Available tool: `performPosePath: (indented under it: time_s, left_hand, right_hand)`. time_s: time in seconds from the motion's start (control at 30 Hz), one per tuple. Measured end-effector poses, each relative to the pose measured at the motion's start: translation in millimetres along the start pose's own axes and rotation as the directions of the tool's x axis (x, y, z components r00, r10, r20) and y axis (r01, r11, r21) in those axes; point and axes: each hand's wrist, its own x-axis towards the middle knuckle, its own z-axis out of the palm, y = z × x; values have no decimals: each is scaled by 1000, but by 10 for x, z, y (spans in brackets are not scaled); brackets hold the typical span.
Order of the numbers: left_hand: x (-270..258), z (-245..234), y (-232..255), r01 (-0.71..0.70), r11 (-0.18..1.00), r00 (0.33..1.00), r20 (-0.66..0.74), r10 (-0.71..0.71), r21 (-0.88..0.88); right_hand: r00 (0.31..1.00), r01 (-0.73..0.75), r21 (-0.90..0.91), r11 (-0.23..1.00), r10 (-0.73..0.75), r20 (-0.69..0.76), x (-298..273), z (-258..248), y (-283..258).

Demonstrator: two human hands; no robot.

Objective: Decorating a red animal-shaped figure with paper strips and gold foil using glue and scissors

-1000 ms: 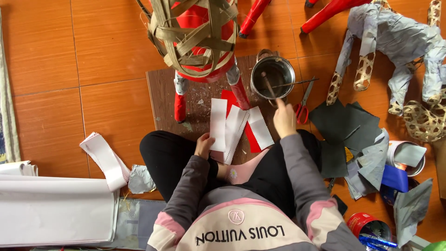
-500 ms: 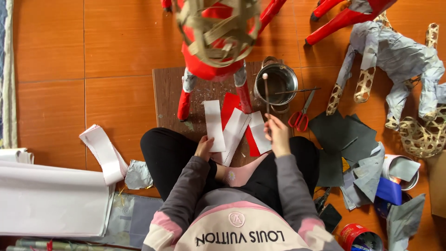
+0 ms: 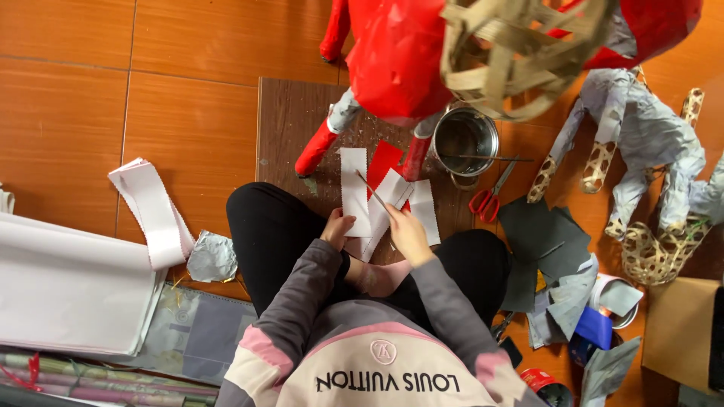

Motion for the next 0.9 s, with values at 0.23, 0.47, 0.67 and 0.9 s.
performPosePath:
  time_s: [0.23, 0.47, 0.67, 0.9]
  left_hand:
    - [-133, 169, 34, 73, 996, 997, 13, -73, -51]
    - [-26, 96, 88, 192, 910, 976, -23, -216, -368]
    - [858, -340, -585, 214, 946, 963, -108, -245, -242]
    - [-241, 230, 275, 177, 931, 973, -85, -214, -319]
  right_hand:
    - [993, 115, -250, 961, -119, 2, 424, 333, 4]
    - [996, 67, -498, 865, -86, -15, -657, 241, 576]
    - [975, -88, -114, 990, 109, 192, -1199, 230, 80]
    - [998, -39, -242, 970, 47, 29, -662, -3, 347]
